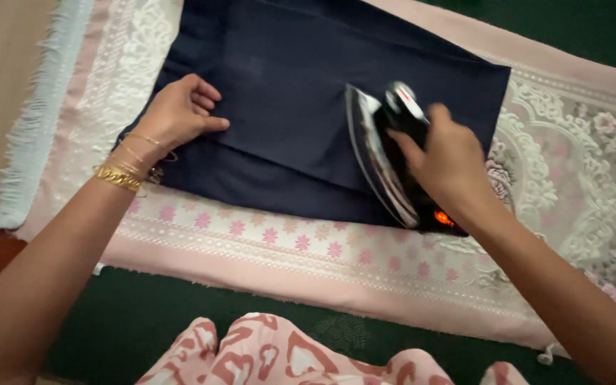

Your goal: Ironing and folding a dark blue garment on a mat on the floor

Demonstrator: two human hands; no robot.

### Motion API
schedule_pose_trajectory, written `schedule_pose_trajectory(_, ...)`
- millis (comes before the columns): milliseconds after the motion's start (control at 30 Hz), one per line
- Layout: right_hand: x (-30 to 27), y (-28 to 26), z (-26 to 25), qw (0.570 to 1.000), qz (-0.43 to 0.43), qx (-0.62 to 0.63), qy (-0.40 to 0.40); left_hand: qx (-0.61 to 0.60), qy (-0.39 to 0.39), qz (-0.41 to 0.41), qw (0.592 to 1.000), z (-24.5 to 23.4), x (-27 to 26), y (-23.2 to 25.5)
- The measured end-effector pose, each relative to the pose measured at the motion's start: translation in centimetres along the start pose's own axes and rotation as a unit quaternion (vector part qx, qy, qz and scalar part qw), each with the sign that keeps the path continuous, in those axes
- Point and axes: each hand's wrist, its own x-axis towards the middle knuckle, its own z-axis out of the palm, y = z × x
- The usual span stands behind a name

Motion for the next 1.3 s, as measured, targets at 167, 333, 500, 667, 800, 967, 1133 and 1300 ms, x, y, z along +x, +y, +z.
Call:
schedule_pose_trajectory(167,5.2,2.0,1.6,0.998,-0.012,-0.029,0.060,0.026,0.005,-0.023,0.999,0.2,-0.2,0.7)
schedule_pose_trajectory(333,4.9,9.5,0.0,0.993,0.077,-0.051,0.078,0.018,0.009,-0.018,1.000,0.0,-0.3,0.5)
schedule_pose_trajectory(500,2.7,8.1,-1.9,0.994,0.101,-0.005,0.035,0.038,-0.007,-0.035,0.999,-0.5,-0.5,2.7)
schedule_pose_trajectory(667,5.6,5.3,-0.5,0.997,0.060,-0.019,0.047,0.031,-0.020,-0.040,0.999,-0.3,-0.5,2.4)
schedule_pose_trajectory(800,9.9,7.8,-0.1,0.992,0.062,-0.045,0.100,0.017,-0.022,-0.052,0.998,-0.1,-0.4,1.6)
schedule_pose_trajectory(967,9.9,19.7,-0.5,0.977,0.116,-0.080,0.161,0.030,-0.020,-0.049,0.998,-0.7,-0.5,1.9)
schedule_pose_trajectory(1133,2.8,22.6,-3.3,0.975,0.158,-0.092,0.128,0.054,0.004,-0.044,0.998,0.1,-0.2,1.4)
schedule_pose_trajectory(1300,-2.0,14.8,-3.6,0.984,0.130,-0.067,0.100,0.072,0.004,0.012,0.997,-0.1,-0.5,1.1)
